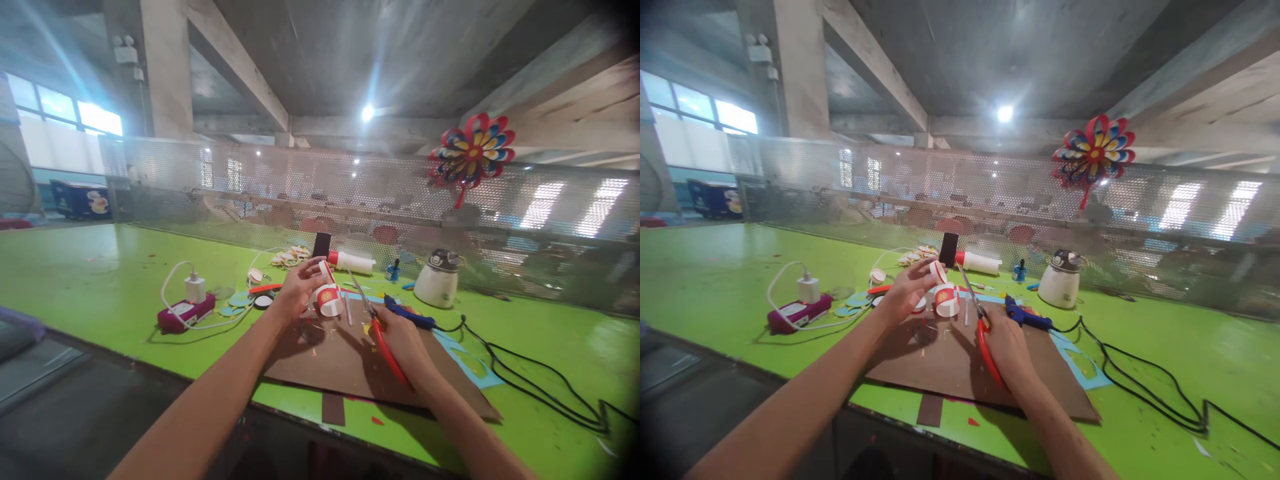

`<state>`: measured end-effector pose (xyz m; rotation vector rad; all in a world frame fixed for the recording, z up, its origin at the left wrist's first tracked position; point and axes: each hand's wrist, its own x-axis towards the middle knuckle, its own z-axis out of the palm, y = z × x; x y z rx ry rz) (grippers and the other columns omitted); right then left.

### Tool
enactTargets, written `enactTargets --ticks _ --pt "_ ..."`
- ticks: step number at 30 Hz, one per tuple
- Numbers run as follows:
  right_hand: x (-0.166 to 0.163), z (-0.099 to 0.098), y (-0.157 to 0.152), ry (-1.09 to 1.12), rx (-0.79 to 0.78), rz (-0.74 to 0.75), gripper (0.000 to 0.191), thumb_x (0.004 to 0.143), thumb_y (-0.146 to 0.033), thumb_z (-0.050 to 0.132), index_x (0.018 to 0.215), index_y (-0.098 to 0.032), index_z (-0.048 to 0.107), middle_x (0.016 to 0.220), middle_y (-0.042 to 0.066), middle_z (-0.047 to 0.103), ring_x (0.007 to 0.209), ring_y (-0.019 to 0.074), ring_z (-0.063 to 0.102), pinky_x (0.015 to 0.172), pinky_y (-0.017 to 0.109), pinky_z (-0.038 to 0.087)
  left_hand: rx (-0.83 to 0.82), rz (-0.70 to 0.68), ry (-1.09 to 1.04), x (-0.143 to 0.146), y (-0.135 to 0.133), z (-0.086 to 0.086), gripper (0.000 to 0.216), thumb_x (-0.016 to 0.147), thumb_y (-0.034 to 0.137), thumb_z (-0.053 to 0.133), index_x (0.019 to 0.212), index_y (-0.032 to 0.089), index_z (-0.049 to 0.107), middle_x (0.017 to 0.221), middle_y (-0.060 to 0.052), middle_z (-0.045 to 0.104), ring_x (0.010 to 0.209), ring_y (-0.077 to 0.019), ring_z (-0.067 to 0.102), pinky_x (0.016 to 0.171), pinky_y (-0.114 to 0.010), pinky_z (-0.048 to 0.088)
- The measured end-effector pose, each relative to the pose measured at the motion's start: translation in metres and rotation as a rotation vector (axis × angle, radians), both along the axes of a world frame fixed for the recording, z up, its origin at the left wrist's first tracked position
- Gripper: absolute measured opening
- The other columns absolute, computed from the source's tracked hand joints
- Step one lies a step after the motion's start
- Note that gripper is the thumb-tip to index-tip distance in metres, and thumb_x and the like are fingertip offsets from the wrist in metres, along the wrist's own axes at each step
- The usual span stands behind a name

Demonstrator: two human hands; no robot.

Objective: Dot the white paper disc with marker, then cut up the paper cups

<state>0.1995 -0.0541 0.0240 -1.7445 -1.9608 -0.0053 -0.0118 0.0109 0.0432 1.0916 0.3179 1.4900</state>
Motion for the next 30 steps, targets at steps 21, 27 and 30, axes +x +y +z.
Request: enactTargets --ticks 21,27,30 --pt "-0.003 -0.003 0.002 0.105 0.018 0.102 0.046 0.077 -0.017 0.051 0.119 -0.017 0.068 0.089 0.008 0.076 0.081 0.0242 0.068 0.073 0.029 0.046 0.178 0.232 0.222 0.006 0.004 -0.006 0.048 0.057 0.013 0.083 0.102 0.017 0.067 0.094 -0.006 0.068 0.090 -0.0187 0.064 0.078 -0.027 0.052" --pt "-0.006 -0.002 -0.005 0.099 0.044 0.160 0.039 0.078 -0.016 0.049 0.111 -0.021 0.070 0.109 0.009 0.074 0.102 0.0249 0.066 0.086 0.030 0.044 0.163 0.246 0.245 0.006 0.004 -0.005 0.049 0.058 0.014 0.081 0.105 0.016 0.066 0.095 -0.006 0.069 0.092 -0.0186 0.064 0.081 -0.027 0.051" --pt "-0.005 -0.004 -0.004 0.088 0.052 0.163 0.041 0.076 -0.016 0.049 0.111 -0.022 0.069 0.108 0.009 0.074 0.105 0.0263 0.065 0.089 0.031 0.044 0.142 0.256 0.237 0.004 0.008 -0.006 0.050 0.057 0.012 0.082 0.105 0.015 0.067 0.094 -0.006 0.070 0.090 -0.0178 0.064 0.082 -0.027 0.050"
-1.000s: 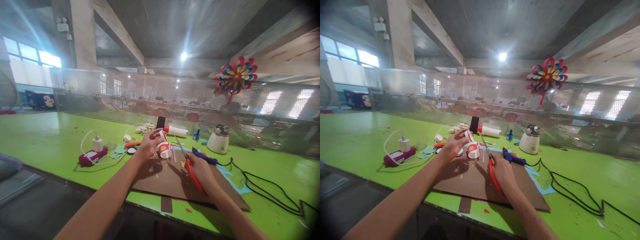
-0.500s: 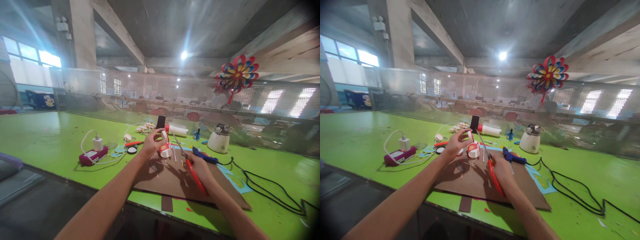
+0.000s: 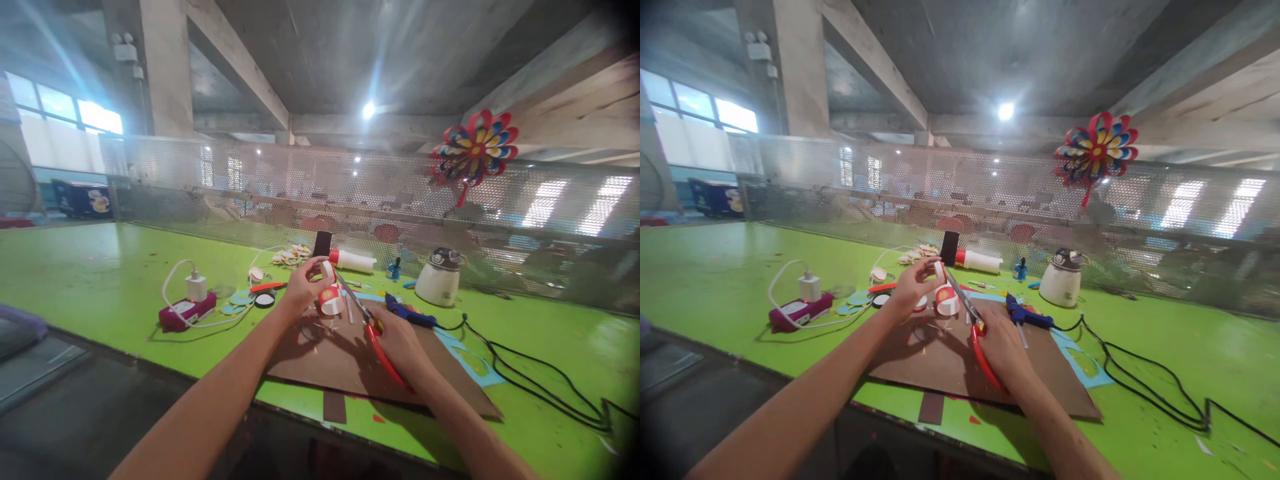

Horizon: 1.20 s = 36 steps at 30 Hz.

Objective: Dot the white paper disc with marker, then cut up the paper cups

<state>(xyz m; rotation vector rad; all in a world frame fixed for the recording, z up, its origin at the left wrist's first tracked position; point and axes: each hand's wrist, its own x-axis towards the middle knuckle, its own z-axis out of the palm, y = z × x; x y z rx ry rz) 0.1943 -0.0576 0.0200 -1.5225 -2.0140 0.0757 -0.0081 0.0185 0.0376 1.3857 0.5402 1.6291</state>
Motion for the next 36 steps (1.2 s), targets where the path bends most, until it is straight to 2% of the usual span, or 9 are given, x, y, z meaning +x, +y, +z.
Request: enactTargets --ticks 5,7,9,13,16,22,26,30,36 --pt "0.002 -0.003 0.004 0.070 0.049 0.044 0.035 0.076 -0.020 0.049 0.104 -0.019 0.071 0.106 0.010 0.075 0.100 0.0268 0.067 0.087 0.032 0.046 -0.058 -0.038 -0.065 -0.003 0.003 -0.001 0.054 0.059 0.014 0.081 0.111 0.017 0.064 0.092 -0.003 0.068 0.079 -0.0148 0.066 0.077 -0.027 0.053" --pt "0.004 -0.004 0.006 0.081 0.040 0.033 0.038 0.076 -0.022 0.049 0.108 -0.019 0.071 0.102 0.009 0.076 0.097 0.0268 0.068 0.084 0.031 0.047 -0.107 -0.156 -0.106 -0.005 0.000 0.001 0.053 0.065 0.020 0.079 0.115 0.017 0.061 0.089 -0.003 0.069 0.076 -0.0168 0.069 0.077 -0.031 0.056" --pt "0.005 -0.004 0.008 0.079 0.010 -0.002 0.043 0.075 -0.023 0.051 0.113 -0.017 0.070 0.096 0.010 0.076 0.091 0.0277 0.069 0.078 0.031 0.048 -0.175 -0.330 -0.148 -0.008 -0.003 0.004 0.048 0.072 0.026 0.075 0.116 0.016 0.060 0.086 -0.006 0.070 0.076 -0.0195 0.071 0.074 -0.031 0.057" --pt "0.006 -0.006 0.011 0.087 -0.003 -0.038 0.047 0.075 -0.025 0.052 0.118 -0.014 0.069 0.093 0.011 0.076 0.083 0.0276 0.069 0.073 0.032 0.048 -0.243 -0.586 -0.199 -0.014 -0.010 0.010 0.040 0.079 0.033 0.066 0.113 0.012 0.063 0.083 -0.011 0.072 0.070 -0.0188 0.069 0.056 -0.022 0.051" --pt "0.005 -0.007 0.010 0.110 0.019 -0.012 0.045 0.075 -0.025 0.051 0.114 -0.017 0.071 0.095 0.008 0.077 0.084 0.0258 0.069 0.074 0.030 0.047 -0.263 -0.730 -0.238 -0.017 -0.013 0.012 0.036 0.078 0.033 0.065 0.106 0.010 0.066 0.080 -0.013 0.072 0.063 -0.0160 0.065 0.052 -0.020 0.047" --pt "0.002 -0.006 0.008 0.060 0.010 -0.035 0.044 0.075 -0.025 0.050 0.113 -0.019 0.072 0.092 0.008 0.077 0.085 0.0266 0.070 0.073 0.031 0.047 -0.318 -0.720 -0.242 -0.017 -0.011 0.011 0.036 0.084 0.043 0.060 0.094 0.009 0.068 0.076 -0.016 0.071 0.056 -0.0160 0.061 0.045 -0.020 0.042" --pt "0.002 -0.007 0.008 0.013 -0.006 -0.070 0.044 0.077 -0.027 0.050 0.114 -0.018 0.072 0.089 0.010 0.078 0.079 0.0267 0.070 0.069 0.031 0.046 -0.360 -0.691 -0.251 -0.016 -0.010 0.013 0.036 0.089 0.044 0.055 0.087 0.009 0.066 0.070 -0.014 0.069 0.054 -0.0140 0.059 0.042 -0.017 0.039" --pt "0.002 -0.009 0.009 0.007 -0.023 -0.071 0.042 0.077 -0.027 0.052 0.111 -0.018 0.074 0.092 0.011 0.078 0.083 0.0272 0.071 0.072 0.031 0.047 -0.408 -0.639 -0.291 -0.014 -0.012 0.015 0.041 0.094 0.045 0.047 0.085 0.009 0.065 0.068 -0.015 0.068 0.052 -0.0135 0.058 0.039 -0.016 0.039" --pt "0.002 -0.006 0.009 -0.015 -0.042 -0.074 0.042 0.076 -0.028 0.052 0.111 -0.017 0.074 0.092 0.013 0.078 0.083 0.0300 0.071 0.072 0.033 0.047 -0.433 -0.568 -0.335 -0.012 -0.012 0.016 0.039 0.096 0.041 0.046 0.086 0.008 0.064 0.074 -0.018 0.070 0.058 -0.0157 0.064 0.045 -0.017 0.047"
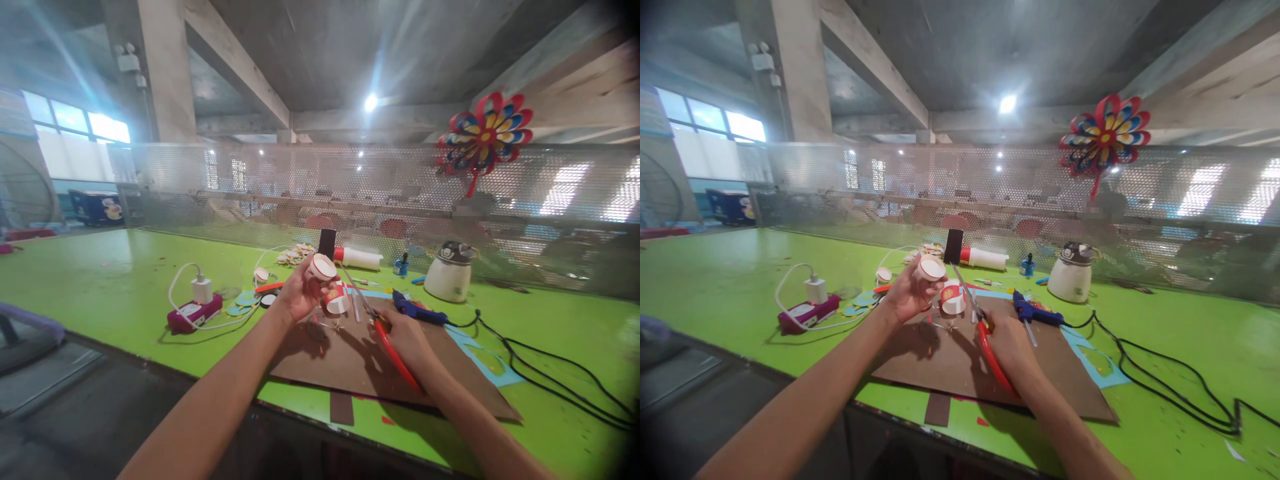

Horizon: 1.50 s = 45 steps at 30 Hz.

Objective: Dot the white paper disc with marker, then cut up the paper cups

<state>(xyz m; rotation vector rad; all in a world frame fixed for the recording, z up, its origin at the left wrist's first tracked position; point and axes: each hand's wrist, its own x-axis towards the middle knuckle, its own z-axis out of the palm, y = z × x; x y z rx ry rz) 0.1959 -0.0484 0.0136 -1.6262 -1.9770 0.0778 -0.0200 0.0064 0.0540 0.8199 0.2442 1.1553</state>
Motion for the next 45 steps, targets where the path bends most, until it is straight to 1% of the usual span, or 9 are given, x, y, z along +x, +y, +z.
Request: enactTargets --ticks 4,10,14,19,27,31,34,39,45 --pt "-0.001 0.001 -0.002 0.001 0.007 0.006 0.042 0.077 -0.026 0.052 0.110 -0.018 0.074 0.094 0.012 0.078 0.085 0.0292 0.071 0.073 0.032 0.047 -0.019 0.042 -0.013 0.000 0.003 -0.002 0.031 0.094 0.036 0.051 0.090 0.008 0.063 0.077 -0.017 0.071 0.064 -0.0173 0.069 0.050 -0.018 0.052" --pt "0.000 -0.001 -0.002 0.006 0.033 0.000 0.038 0.078 -0.025 0.051 0.107 -0.019 0.075 0.089 0.010 0.078 0.082 0.0273 0.071 0.069 0.030 0.047 0.020 0.077 -0.030 -0.001 0.007 -0.008 0.018 0.087 0.025 0.061 0.098 0.011 0.064 0.083 -0.010 0.072 0.071 -0.0178 0.071 0.058 -0.022 0.056" --pt "0.001 -0.003 -0.001 0.006 0.042 -0.005 0.035 0.078 -0.026 0.052 0.102 -0.019 0.077 0.090 0.010 0.078 0.083 0.0278 0.072 0.069 0.030 0.047 0.103 0.105 -0.037 -0.001 0.008 -0.010 0.025 0.081 0.018 0.068 0.105 0.014 0.065 0.084 -0.005 0.070 0.076 -0.0159 0.069 0.067 -0.024 0.057" --pt "0.001 -0.004 -0.001 0.008 0.045 -0.011 0.037 0.078 -0.025 0.052 0.105 -0.019 0.076 0.087 0.009 0.078 0.079 0.0261 0.072 0.068 0.029 0.047 0.155 0.144 -0.028 0.000 0.007 -0.009 0.032 0.076 0.016 0.072 0.107 0.015 0.065 0.083 -0.003 0.068 0.076 -0.0146 0.067 0.076 -0.028 0.057" --pt "0.000 -0.004 -0.001 -0.049 0.008 -0.046 0.037 0.082 -0.026 0.052 0.110 -0.018 0.075 0.094 0.012 0.078 0.087 0.0283 0.072 0.072 0.031 0.047 0.193 0.310 0.043 0.004 0.009 -0.010 0.046 0.062 0.013 0.081 0.105 0.015 0.063 0.076 0.000 0.067 0.068 -0.0130 0.065 0.072 -0.030 0.053" --pt "-0.002 -0.004 -0.002 -0.061 0.014 -0.051 0.035 0.083 -0.027 0.052 0.108 -0.019 0.075 0.090 0.011 0.078 0.083 0.0282 0.072 0.068 0.030 0.047 0.220 0.372 0.062 0.005 0.011 -0.013 0.047 0.060 0.015 0.083 0.103 0.016 0.064 0.072 0.001 0.066 0.066 -0.0126 0.064 0.073 -0.030 0.053" --pt "-0.003 -0.004 -0.003 -0.050 0.017 -0.029 0.035 0.083 -0.026 0.051 0.109 -0.020 0.075 0.088 0.010 0.078 0.084 0.0272 0.072 0.067 0.028 0.046 0.231 0.397 0.081 0.006 0.012 -0.015 0.051 0.059 0.015 0.085 0.105 0.017 0.063 0.077 0.000 0.068 0.069 -0.0133 0.066 0.076 -0.030 0.053" --pt "-0.004 -0.002 -0.004 -0.043 -0.022 -0.055 0.036 0.082 -0.024 0.052 0.109 -0.019 0.075 0.087 0.010 0.078 0.082 0.0268 0.071 0.066 0.028 0.044 0.243 0.435 0.130 0.008 0.010 -0.015 0.054 0.060 0.015 0.085 0.109 0.019 0.062 0.093 -0.003 0.067 0.074 -0.0159 0.068 0.080 -0.037 0.055" --pt "-0.004 -0.001 -0.004 -0.009 -0.018 -0.062 0.035 0.081 -0.023 0.054 0.109 -0.020 0.075 0.093 0.010 0.078 0.087 0.0272 0.072 0.068 0.028 0.045 0.253 0.444 0.107 0.009 0.008 -0.013 0.050 0.062 0.014 0.083 0.108 0.019 0.063 0.092 -0.003 0.066 0.077 -0.0147 0.066 0.082 -0.036 0.055"
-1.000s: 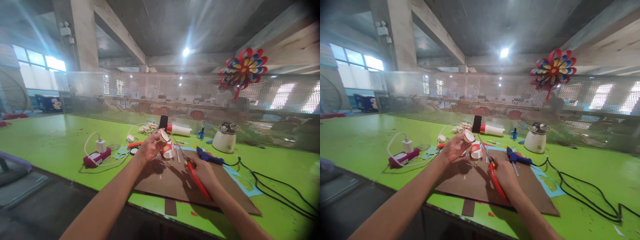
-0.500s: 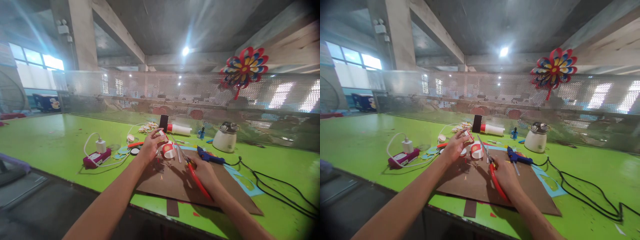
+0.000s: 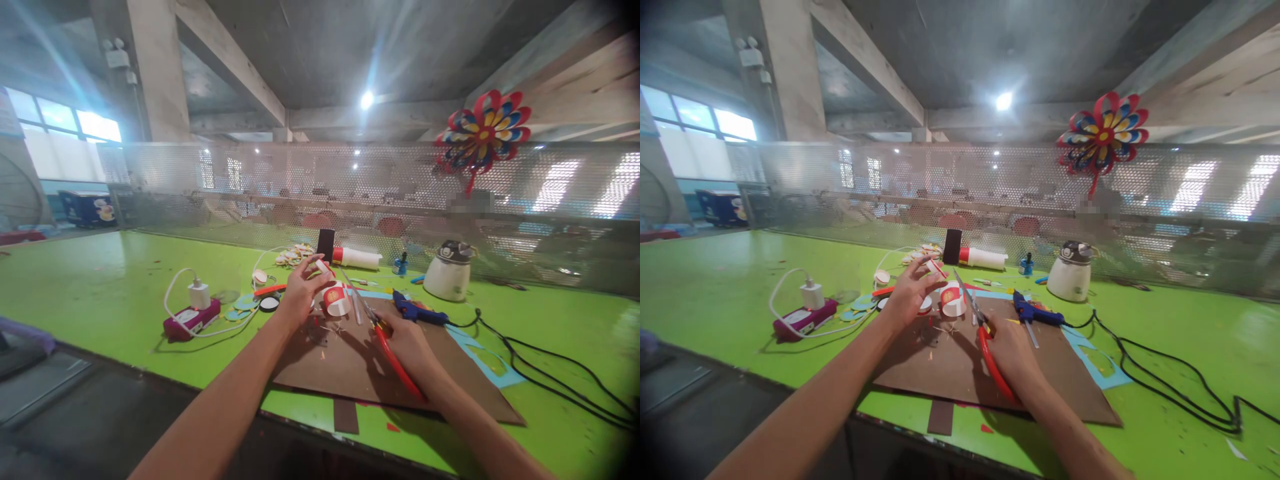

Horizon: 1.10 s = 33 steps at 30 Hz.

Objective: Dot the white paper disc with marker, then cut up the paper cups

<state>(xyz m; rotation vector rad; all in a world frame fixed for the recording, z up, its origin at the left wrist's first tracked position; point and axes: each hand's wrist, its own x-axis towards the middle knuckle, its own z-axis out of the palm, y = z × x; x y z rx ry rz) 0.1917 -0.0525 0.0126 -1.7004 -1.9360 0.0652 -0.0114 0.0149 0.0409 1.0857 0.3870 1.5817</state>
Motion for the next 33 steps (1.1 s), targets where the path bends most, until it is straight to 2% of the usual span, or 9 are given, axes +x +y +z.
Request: enactTargets --ticks 6,14,21,26,33 --pt "0.001 -0.002 0.000 -0.012 0.016 0.006 0.035 0.083 -0.024 0.052 0.108 -0.019 0.075 0.088 0.010 0.078 0.085 0.0281 0.072 0.067 0.029 0.045 0.013 0.040 -0.015 0.001 0.000 0.002 0.037 0.069 0.021 0.079 0.103 0.017 0.063 0.096 -0.006 0.068 0.077 -0.0157 0.066 0.080 -0.037 0.056" --pt "0.002 -0.006 0.003 0.023 0.005 0.030 0.036 0.081 -0.021 0.052 0.109 -0.020 0.075 0.088 0.009 0.078 0.082 0.0249 0.071 0.065 0.027 0.044 0.022 0.112 -0.007 0.005 -0.003 0.004 0.046 0.065 0.016 0.082 0.108 0.019 0.066 0.114 -0.005 0.066 0.084 -0.0143 0.067 0.082 -0.031 0.054" --pt "0.001 -0.007 0.001 0.022 0.012 0.027 0.036 0.083 -0.022 0.050 0.110 -0.021 0.074 0.089 0.008 0.078 0.084 0.0260 0.071 0.065 0.027 0.044 0.028 0.113 -0.006 0.005 -0.003 0.004 0.049 0.066 0.020 0.082 0.112 0.017 0.067 0.096 -0.004 0.070 0.083 -0.0138 0.066 0.085 -0.030 0.052" --pt "-0.002 -0.005 -0.002 0.026 0.021 0.019 0.035 0.082 -0.025 0.050 0.107 -0.019 0.074 0.085 0.008 0.077 0.078 0.0256 0.070 0.066 0.029 0.044 0.069 0.199 0.068 0.007 -0.008 0.006 0.054 0.065 0.018 0.081 0.117 0.021 0.065 0.101 -0.004 0.068 0.082 -0.0160 0.066 0.079 -0.030 0.055" --pt "-0.004 -0.007 -0.002 0.086 0.073 0.014 0.032 0.083 -0.027 0.050 0.099 -0.019 0.076 0.090 0.010 0.078 0.083 0.0260 0.070 0.069 0.029 0.045 0.059 0.159 0.071 0.010 -0.013 0.008 0.057 0.064 0.017 0.081 0.119 0.021 0.065 0.102 -0.004 0.068 0.084 -0.0157 0.065 0.080 -0.030 0.055"
